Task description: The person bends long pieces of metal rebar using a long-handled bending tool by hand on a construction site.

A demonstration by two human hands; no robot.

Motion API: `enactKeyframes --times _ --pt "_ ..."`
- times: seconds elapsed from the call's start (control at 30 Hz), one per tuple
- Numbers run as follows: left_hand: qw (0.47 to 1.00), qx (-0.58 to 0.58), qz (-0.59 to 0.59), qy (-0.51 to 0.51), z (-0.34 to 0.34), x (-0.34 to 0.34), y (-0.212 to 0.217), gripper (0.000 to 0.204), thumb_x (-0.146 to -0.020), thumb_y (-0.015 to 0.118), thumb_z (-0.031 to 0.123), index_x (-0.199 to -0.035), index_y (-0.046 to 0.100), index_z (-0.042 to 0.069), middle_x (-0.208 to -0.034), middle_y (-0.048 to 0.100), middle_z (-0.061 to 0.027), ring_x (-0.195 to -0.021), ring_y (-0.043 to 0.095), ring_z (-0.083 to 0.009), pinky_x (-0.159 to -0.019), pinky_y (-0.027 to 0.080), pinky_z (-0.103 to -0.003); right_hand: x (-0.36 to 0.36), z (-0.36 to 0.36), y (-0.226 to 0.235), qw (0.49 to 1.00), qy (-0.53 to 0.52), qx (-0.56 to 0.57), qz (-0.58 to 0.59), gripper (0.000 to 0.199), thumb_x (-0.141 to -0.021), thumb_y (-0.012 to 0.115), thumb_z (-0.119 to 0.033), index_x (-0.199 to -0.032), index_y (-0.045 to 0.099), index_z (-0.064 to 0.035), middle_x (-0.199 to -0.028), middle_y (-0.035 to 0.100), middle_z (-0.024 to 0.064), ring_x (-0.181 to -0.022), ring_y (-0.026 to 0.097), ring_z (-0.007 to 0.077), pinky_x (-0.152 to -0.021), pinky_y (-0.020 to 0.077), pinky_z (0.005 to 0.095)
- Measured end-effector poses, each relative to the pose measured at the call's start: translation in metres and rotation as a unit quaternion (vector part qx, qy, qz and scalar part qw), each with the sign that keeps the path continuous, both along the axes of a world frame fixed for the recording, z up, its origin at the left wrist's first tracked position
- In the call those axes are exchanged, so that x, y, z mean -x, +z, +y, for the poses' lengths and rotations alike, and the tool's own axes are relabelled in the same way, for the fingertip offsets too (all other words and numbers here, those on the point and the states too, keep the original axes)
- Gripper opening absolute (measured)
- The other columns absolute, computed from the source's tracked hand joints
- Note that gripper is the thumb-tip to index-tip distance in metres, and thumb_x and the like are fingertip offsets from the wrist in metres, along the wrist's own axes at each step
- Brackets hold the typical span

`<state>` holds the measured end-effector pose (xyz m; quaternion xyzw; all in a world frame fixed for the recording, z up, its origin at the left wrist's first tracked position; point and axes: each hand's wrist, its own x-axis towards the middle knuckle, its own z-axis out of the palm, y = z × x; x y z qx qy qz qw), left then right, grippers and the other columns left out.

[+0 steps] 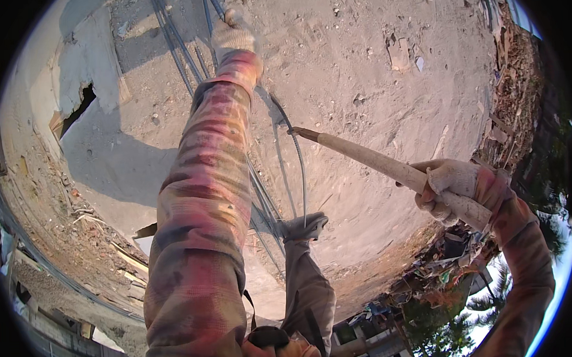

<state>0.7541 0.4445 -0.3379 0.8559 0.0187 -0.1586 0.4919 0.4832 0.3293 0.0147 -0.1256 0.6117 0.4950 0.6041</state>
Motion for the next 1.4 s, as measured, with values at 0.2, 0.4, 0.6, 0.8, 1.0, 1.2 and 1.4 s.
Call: enactKeyframes --times 0.2,0.4,0.6,0.8,1.0,1.2,1.4 --pt "0.999 -0.026 -0.045 0.014 0.008 0.003 0.031 0.048 -0.095 0.047 0.041 -0.094 0.059 -0.005 -0.078 0.063 -0.0254 -0.078 0.061 -0.0440 -0.067 0.046 -0.044 0.021 0.050 0.014 0.995 -0.067 0.047 0.053 0.061 -0.076 0.065 -0.014 -0.131 0.041 -0.0081 -0.077 0.056 0.0069 -0.058 0.057 0.0211 -0.050 0.0471 0.0384" --pt "0.998 0.042 -0.037 0.011 0.017 -0.008 0.001 0.043 -0.094 0.051 0.032 -0.090 0.057 -0.009 -0.074 0.059 -0.0237 -0.068 0.059 -0.0287 -0.060 0.044 -0.039 0.027 0.061 0.034 0.835 0.249 0.187 -0.453 0.025 -0.077 0.069 -0.022 -0.094 0.062 -0.0050 -0.094 0.065 0.0125 -0.073 0.067 0.0284 -0.074 0.0532 0.0471" --pt "0.906 0.373 0.173 0.103 0.020 -0.036 -0.057 0.037 -0.093 0.050 0.034 -0.077 0.045 0.002 -0.069 0.045 -0.0093 -0.062 0.040 -0.0178 -0.057 0.037 -0.035 0.050 0.089 0.048 0.621 0.062 0.393 -0.676 0.030 -0.080 0.072 -0.040 -0.077 0.058 -0.0127 -0.059 0.062 0.0020 -0.055 0.062 0.0210 -0.073 0.0488 0.0454" --pt "0.995 -0.029 -0.058 0.071 0.002 -0.026 -0.028 0.044 -0.097 0.046 0.036 -0.096 0.061 -0.006 -0.089 0.066 -0.0239 -0.084 0.064 -0.0356 -0.070 0.049 -0.038 0.106 0.116 0.021 0.521 -0.067 0.462 -0.715 0.020 -0.087 0.068 -0.029 -0.082 0.054 -0.0150 -0.053 0.059 -0.0039 -0.048 0.062 0.0158 -0.055 0.0465 0.0349" --pt "0.997 0.005 -0.049 0.061 0.023 -0.035 -0.032 0.045 -0.097 0.047 0.041 -0.103 0.062 0.000 -0.093 0.068 -0.0158 -0.088 0.064 -0.0293 -0.075 0.048 -0.035 0.157 0.135 -0.016 0.439 -0.111 0.440 -0.775 0.021 -0.084 0.070 -0.027 -0.092 0.057 -0.0119 -0.058 0.061 -0.0008 -0.051 0.061 0.0178 -0.055 0.0466 0.0359" --pt "0.938 -0.261 -0.184 -0.133 0.054 -0.083 -0.084 0.032 -0.094 0.049 0.037 -0.099 0.063 0.008 -0.089 0.064 -0.0068 -0.083 0.060 -0.0222 -0.071 0.046 -0.034 0.188 0.142 -0.030 0.444 -0.126 0.374 -0.804 0.015 -0.076 0.068 -0.016 -0.076 0.060 -0.0041 -0.072 0.062 0.0137 -0.066 0.063 0.0268 -0.059 0.0476 0.0411" --pt "0.996 -0.019 -0.077 0.042 0.040 -0.039 -0.044 0.042 -0.094 0.044 0.047 -0.085 0.056 0.008 -0.074 0.056 -0.0057 -0.067 0.053 -0.0229 -0.060 0.042 -0.036 0.190 0.162 -0.039 0.420 -0.138 0.455 -0.773 0.029 -0.071 0.070 -0.019 -0.057 0.047 -0.0084 -0.057 0.056 0.0074 -0.053 0.056 0.0225 -0.050 0.0419 0.0381"
